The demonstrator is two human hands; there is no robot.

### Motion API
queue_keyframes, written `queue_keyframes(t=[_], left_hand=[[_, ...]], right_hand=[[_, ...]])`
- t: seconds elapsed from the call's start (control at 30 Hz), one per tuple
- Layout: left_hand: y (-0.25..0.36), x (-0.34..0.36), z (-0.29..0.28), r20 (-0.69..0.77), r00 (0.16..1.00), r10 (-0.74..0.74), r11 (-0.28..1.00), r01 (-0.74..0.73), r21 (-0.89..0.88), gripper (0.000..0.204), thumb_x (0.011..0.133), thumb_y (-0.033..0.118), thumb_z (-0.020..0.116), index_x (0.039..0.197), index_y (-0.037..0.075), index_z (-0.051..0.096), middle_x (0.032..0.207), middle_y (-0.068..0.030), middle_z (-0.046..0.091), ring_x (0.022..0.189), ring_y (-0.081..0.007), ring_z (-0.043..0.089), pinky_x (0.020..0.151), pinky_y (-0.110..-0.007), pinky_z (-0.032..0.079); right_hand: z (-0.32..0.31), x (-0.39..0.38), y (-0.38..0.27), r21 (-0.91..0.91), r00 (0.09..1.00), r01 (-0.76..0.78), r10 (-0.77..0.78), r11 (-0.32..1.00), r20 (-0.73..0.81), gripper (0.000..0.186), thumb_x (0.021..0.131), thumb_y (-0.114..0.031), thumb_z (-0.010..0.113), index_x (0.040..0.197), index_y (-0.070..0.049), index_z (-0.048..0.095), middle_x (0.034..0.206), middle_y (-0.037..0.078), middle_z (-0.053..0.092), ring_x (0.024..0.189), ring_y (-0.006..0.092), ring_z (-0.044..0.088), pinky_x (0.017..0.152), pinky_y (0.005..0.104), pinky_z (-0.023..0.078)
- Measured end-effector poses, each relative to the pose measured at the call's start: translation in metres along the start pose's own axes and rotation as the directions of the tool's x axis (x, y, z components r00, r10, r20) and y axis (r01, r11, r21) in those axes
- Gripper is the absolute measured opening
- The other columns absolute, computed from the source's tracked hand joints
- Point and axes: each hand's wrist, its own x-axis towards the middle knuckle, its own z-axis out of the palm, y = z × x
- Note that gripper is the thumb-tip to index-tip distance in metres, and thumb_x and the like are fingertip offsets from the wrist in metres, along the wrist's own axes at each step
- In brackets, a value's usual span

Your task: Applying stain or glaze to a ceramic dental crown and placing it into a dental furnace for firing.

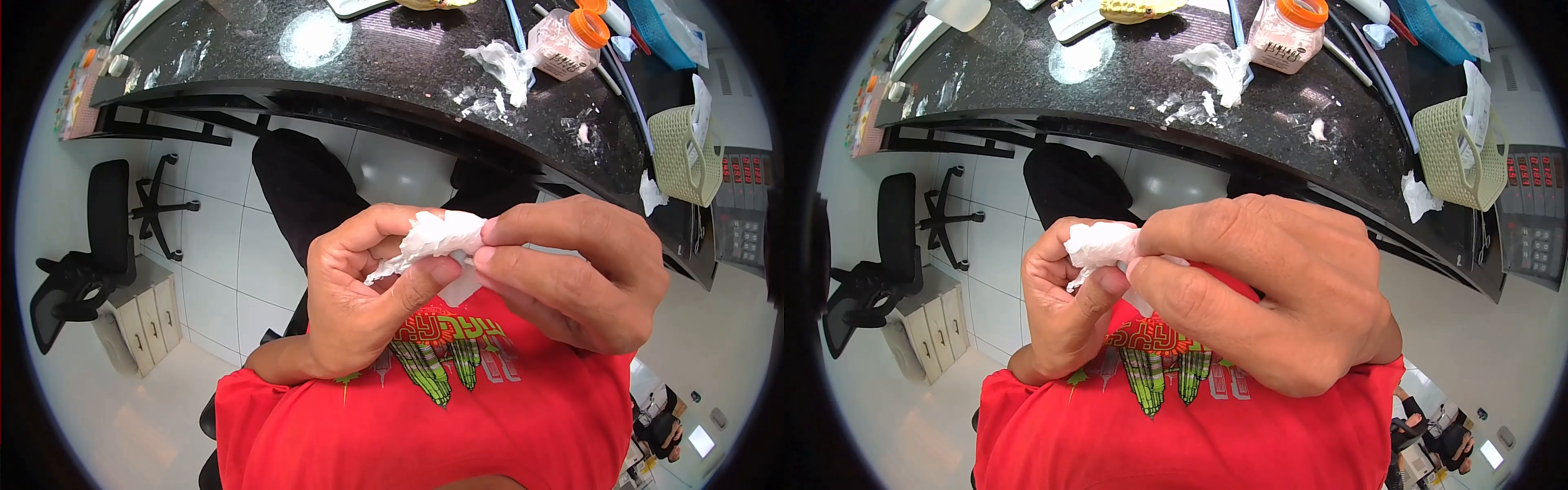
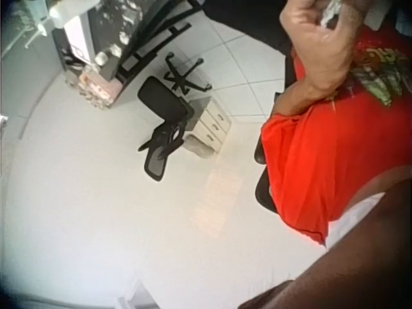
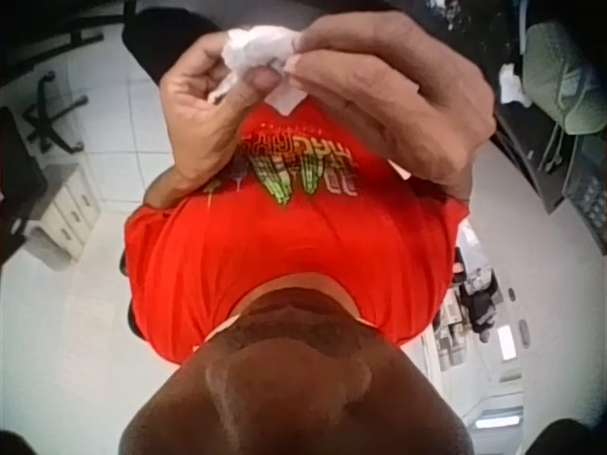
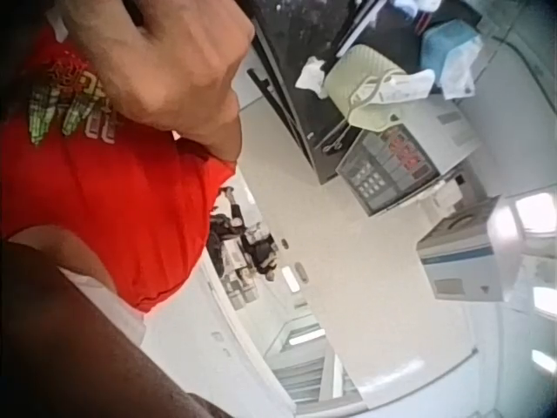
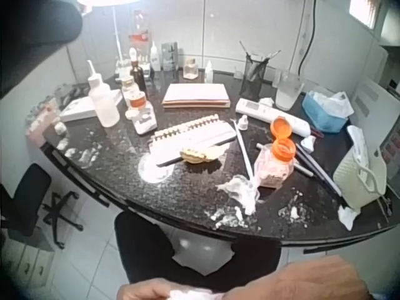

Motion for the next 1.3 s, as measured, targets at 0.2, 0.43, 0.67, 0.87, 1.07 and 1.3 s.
queue_keyframes(t=[0.2, 0.43, 0.67, 0.87, 1.07, 1.3], left_hand=[[0.0012, 0.0017, 0.0014, 0.01, 0.998, -0.058, 0.997, 0.058, -0.043, 0.026, 0.091, 0.001, 0.069, 0.116, -0.004, 0.061, 0.108, -0.0144, 0.071, 0.099, -0.014, 0.068, 0.088, -0.027, 0.054], [0.0079, 0.0027, 0.0011, -0.009, 0.964, -0.264, 0.963, 0.263, -0.06, 0.041, 0.085, 0.018, 0.079, 0.114, -0.001, 0.058, 0.113, -0.0121, 0.068, 0.103, -0.0176, 0.065, 0.093, -0.034, 0.051], [0.0081, 0.0026, 0.0013, -0.014, 0.967, -0.255, 0.966, 0.255, -0.031, 0.039, 0.086, 0.016, 0.078, 0.114, -0.001, 0.058, 0.113, -0.0123, 0.067, 0.103, -0.0174, 0.065, 0.094, -0.034, 0.05], [0.0077, 0.0025, 0.0022, -0.03, 0.967, -0.253, 0.967, 0.252, -0.037, 0.039, 0.086, 0.015, 0.078, 0.114, -0.001, 0.057, 0.113, -0.0124, 0.067, 0.103, -0.0174, 0.065, 0.094, -0.034, 0.05], [0.0084, 0.0023, 0.003, -0.022, 0.967, -0.252, 0.968, 0.252, -0.019, 0.038, 0.086, 0.015, 0.077, 0.114, -0.001, 0.057, 0.113, -0.0122, 0.067, 0.103, -0.0169, 0.065, 0.094, -0.033, 0.05], [0.0072, 0.0014, 0.002, -0.017, 0.972, -0.234, 0.972, 0.234, -0.005, 0.041, 0.086, 0.017, 0.078, 0.114, -0.002, 0.056, 0.114, -0.0123, 0.067, 0.103, -0.017, 0.065, 0.094, -0.033, 0.05]], right_hand=[[0.0004, -0.0021, 0.0028, 0.015, 1.0, 0.015, -0.015, 1.0, -0.004, 0.03, 0.067, 0.001, 0.081, 0.096, 0.002, 0.071, 0.088, 0.018, 0.068, 0.068, 0.0214, 0.069, 0.055, 0.0276, 0.057], [0.0009, -0.0044, 0.0029, 0.002, 0.999, 0.019, -0.019, 1.0, -0.025, 0.031, 0.067, 0.0, 0.081, 0.096, 0.002, 0.071, 0.088, 0.018, 0.069, 0.067, 0.0209, 0.069, 0.054, 0.0268, 0.056], [0.0005, -0.0045, 0.0039, 0.004, 1.0, 0.021, -0.021, 1.0, -0.018, 0.031, 0.066, 0.0, 0.081, 0.096, 0.001, 0.071, 0.089, 0.018, 0.069, 0.066, 0.0203, 0.068, 0.052, 0.0261, 0.055], [0.0007, -0.0046, 0.0033, -0.006, 1.0, 0.019, -0.019, 1.0, -0.012, 0.032, 0.066, 0.001, 0.081, 0.096, 0.001, 0.071, 0.089, 0.018, 0.069, 0.066, 0.0202, 0.068, 0.052, 0.0261, 0.055], [0.0005, -0.0047, 0.0023, -0.006, 0.999, 0.023, -0.023, 1.0, -0.033, 0.031, 0.066, 0.001, 0.081, 0.095, 0.001, 0.071, 0.088, 0.018, 0.069, 0.065, 0.0201, 0.068, 0.052, 0.0262, 0.055], [0.0012, -0.0028, 0.0026, 0.005, 0.999, 0.03, -0.03, 1.0, -0.023, 0.029, 0.066, 0.0, 0.081, 0.094, 0.002, 0.071, 0.087, 0.018, 0.069, 0.066, 0.0204, 0.068, 0.053, 0.0266, 0.055]])
